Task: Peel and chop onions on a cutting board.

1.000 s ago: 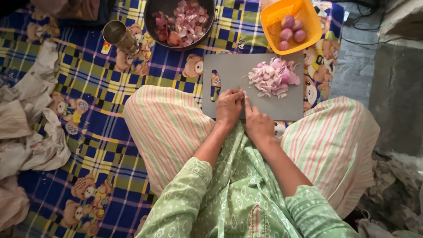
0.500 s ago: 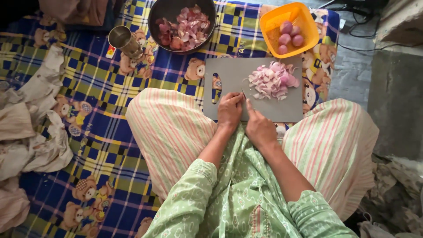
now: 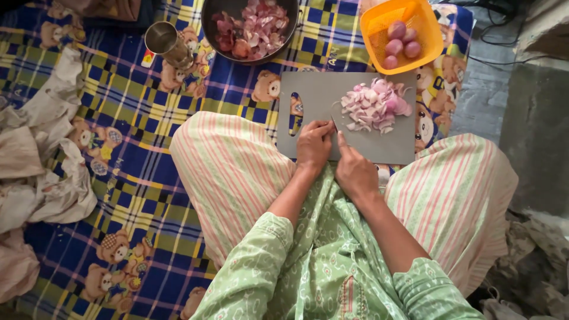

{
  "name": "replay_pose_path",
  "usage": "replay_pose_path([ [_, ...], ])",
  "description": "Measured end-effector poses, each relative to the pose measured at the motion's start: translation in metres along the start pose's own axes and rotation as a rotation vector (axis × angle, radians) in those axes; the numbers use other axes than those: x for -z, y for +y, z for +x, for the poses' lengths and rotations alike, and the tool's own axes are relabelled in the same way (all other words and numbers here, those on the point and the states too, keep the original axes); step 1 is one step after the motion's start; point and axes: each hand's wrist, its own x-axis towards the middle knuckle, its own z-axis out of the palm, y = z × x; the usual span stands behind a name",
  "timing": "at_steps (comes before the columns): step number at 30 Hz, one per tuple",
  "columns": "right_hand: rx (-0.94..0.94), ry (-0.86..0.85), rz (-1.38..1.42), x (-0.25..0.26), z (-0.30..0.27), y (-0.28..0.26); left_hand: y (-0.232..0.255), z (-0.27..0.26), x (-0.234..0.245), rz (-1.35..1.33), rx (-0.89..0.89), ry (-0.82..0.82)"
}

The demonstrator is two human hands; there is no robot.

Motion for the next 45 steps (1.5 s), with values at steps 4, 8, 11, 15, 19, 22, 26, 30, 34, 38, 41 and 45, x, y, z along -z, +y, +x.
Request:
replay_pose_path([
  [4,0.007,-0.013,-0.022,0.0,-0.001,-0.002,-0.009,-0.002,-0.005,-0.016,-0.006,0.022],
  [8,0.039,-0.033,-0.052,-0.003,0.007,0.0,-0.005,-0.002,-0.003,-0.007,-0.009,0.021],
  [11,0.03,-0.068,-0.113,-0.007,0.015,0.002,-0.001,-0.001,-0.002,-0.018,-0.015,0.021],
  [15,-0.007,-0.109,-0.125,-0.007,0.01,0.001,0.001,0.0,0.0,-0.02,-0.015,0.018],
  [19,-0.016,-0.132,-0.13,-0.004,-0.003,0.009,-0.004,-0.002,-0.006,-0.026,0.015,0.037],
  [22,-0.1,-0.06,-0.112,-0.005,0.0,0.007,-0.003,0.002,-0.002,-0.037,0.01,0.014],
  [26,0.044,0.011,-0.017,-0.005,-0.002,0.005,-0.004,-0.001,-0.004,-0.047,0.016,0.003],
  [30,0.042,-0.059,-0.042,-0.006,0.005,0.004,-0.009,-0.002,-0.006,-0.016,0.013,0.014],
  [34,0.025,-0.066,-0.123,-0.014,0.011,0.008,-0.006,-0.001,-0.001,-0.037,-0.017,0.025],
  [38,0.007,-0.066,-0.096,-0.007,-0.002,0.013,-0.009,-0.001,-0.004,-0.053,-0.007,0.017],
  [41,-0.053,-0.063,-0.087,-0.006,-0.004,0.012,-0.004,-0.001,-0.002,-0.061,0.004,0.007],
  [45,0.018,-0.023,-0.032,-0.006,-0.004,0.003,-0.005,-0.001,-0.002,-0.075,0.019,0.024],
])
